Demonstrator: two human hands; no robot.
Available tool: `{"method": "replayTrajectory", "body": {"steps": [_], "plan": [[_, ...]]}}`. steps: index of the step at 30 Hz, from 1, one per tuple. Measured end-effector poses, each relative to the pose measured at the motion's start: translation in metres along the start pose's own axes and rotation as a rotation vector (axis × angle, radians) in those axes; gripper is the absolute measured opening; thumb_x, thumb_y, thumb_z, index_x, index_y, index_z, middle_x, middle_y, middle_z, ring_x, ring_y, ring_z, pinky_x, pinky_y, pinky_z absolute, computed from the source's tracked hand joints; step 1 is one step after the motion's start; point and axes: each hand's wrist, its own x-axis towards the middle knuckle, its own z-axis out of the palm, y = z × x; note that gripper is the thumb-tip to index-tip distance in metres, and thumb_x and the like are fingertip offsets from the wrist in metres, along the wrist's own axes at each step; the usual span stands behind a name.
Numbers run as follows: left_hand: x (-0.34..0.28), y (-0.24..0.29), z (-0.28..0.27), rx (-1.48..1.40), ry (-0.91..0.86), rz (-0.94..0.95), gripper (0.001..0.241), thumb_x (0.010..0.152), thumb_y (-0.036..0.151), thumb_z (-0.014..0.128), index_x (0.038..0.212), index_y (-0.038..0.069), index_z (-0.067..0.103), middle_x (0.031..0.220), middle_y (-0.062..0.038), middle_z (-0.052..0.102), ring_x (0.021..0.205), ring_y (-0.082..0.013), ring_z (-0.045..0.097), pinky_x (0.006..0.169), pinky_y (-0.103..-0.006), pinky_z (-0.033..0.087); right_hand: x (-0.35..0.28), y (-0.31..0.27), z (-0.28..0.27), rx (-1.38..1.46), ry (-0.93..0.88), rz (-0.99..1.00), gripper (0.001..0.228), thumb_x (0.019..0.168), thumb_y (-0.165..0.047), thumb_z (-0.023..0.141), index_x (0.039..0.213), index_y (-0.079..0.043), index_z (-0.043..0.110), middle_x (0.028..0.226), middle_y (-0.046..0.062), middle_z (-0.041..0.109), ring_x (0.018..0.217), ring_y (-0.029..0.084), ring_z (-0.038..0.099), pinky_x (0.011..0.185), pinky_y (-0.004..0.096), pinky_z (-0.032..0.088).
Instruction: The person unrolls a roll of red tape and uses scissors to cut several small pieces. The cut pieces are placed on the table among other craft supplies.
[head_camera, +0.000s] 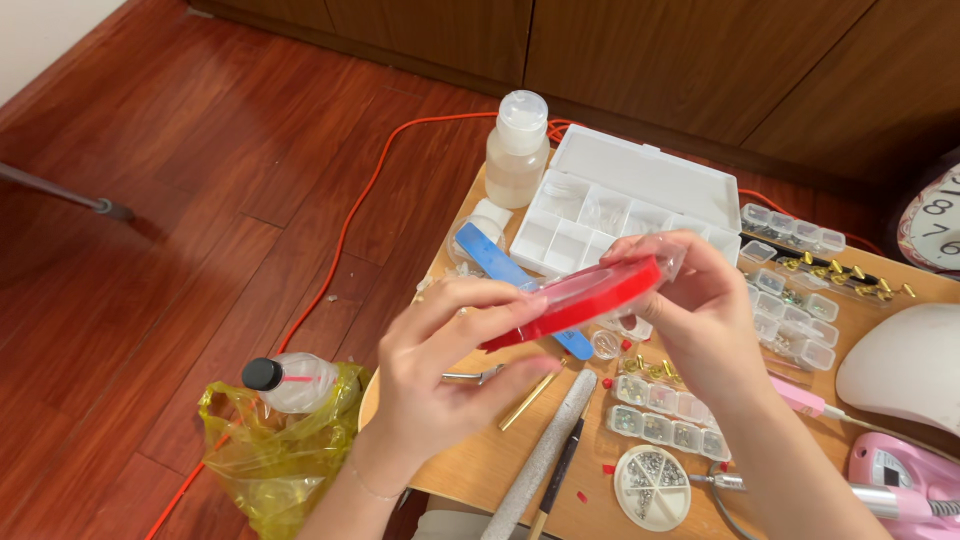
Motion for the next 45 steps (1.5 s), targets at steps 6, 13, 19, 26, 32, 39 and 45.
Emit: {"method": "replayTrajectory", "body": {"steps": [6, 13, 19, 26, 32, 39, 45], "plan": [[0.026, -0.010, -0.022, 0.046, -0.010, -0.170, 0.021, 0.099, -0.004, 0.068, 0.117, 0.006, 0.073, 0.114, -0.009, 0.074, 0.107, -0.0228, 0.074, 0.100, -0.0339, 0.060, 0.004, -0.028, 0.003, -0.262, -0.055, 0.124, 0.027, 0.071, 0.004, 0.085, 0.093, -0.006, 0.071, 0.106, 0.013, 0.075, 0.061, 0.009, 0.059, 0.044, 0.020, 0.047], [0.064, -0.019, -0.041, -0.377, -0.187, -0.307, 0.028, 0.100, -0.016, 0.054, 0.117, -0.002, 0.071, 0.120, -0.016, 0.072, 0.113, -0.0225, 0.070, 0.094, -0.0250, 0.062, 0.008, -0.049, 0.000, 0.075, -0.524, 0.182, 0.081, 0.087, -0.069, 0.084, 0.118, 0.002, 0.061, 0.110, 0.015, 0.073, 0.064, 0.020, 0.062, 0.064, 0.032, 0.051], [0.074, -0.013, -0.038, -0.112, -0.451, -0.010, 0.031, 0.101, -0.011, 0.056, 0.121, 0.008, 0.073, 0.130, -0.011, 0.064, 0.117, -0.0230, 0.065, 0.098, -0.0331, 0.058, -0.014, -0.052, 0.043, -0.070, -0.520, 0.274, 0.044, 0.083, -0.018, 0.083, 0.120, 0.003, 0.071, 0.108, 0.013, 0.080, 0.091, 0.019, 0.078, 0.078, 0.032, 0.068], [0.070, -0.003, -0.037, 0.101, -0.692, -0.203, 0.027, 0.099, 0.009, 0.062, 0.121, 0.010, 0.077, 0.110, 0.000, 0.072, 0.087, -0.0156, 0.069, 0.069, -0.0310, 0.048, -0.044, -0.021, 0.069, -0.250, -0.198, 0.468, 0.030, 0.077, -0.017, 0.089, 0.099, -0.008, 0.071, 0.082, 0.003, 0.081, 0.064, 0.010, 0.073, 0.053, 0.023, 0.055], [0.072, 0.011, -0.027, 0.510, -0.786, -0.160, 0.019, 0.094, 0.038, 0.072, 0.100, 0.023, 0.083, 0.094, 0.007, 0.080, 0.083, -0.0223, 0.070, 0.059, -0.0437, 0.050, -0.052, -0.022, 0.075, -0.389, -0.194, 0.428, 0.035, 0.076, -0.027, 0.088, 0.102, -0.011, 0.072, 0.080, -0.001, 0.082, 0.062, 0.008, 0.075, 0.053, 0.022, 0.055], [0.084, 0.007, -0.020, 0.571, -0.860, -0.114, 0.018, 0.082, 0.011, 0.070, 0.080, 0.022, 0.084, 0.066, -0.005, 0.074, 0.068, -0.0321, 0.065, 0.058, -0.0465, 0.049, -0.050, -0.020, 0.069, -0.298, -0.242, 0.377, 0.033, 0.080, -0.018, 0.084, 0.106, -0.005, 0.069, 0.083, 0.008, 0.081, 0.065, 0.013, 0.075, 0.054, 0.025, 0.063], [0.080, 0.017, -0.034, 0.559, -0.790, 0.020, 0.006, 0.082, 0.021, 0.080, 0.083, 0.015, 0.083, 0.065, -0.008, 0.072, 0.062, -0.0344, 0.066, 0.054, -0.0475, 0.048, -0.051, -0.030, 0.073, -0.366, -0.258, 0.339, 0.036, 0.078, -0.017, 0.086, 0.107, -0.004, 0.070, 0.087, 0.005, 0.079, 0.070, 0.013, 0.077, 0.056, 0.026, 0.066]]}}
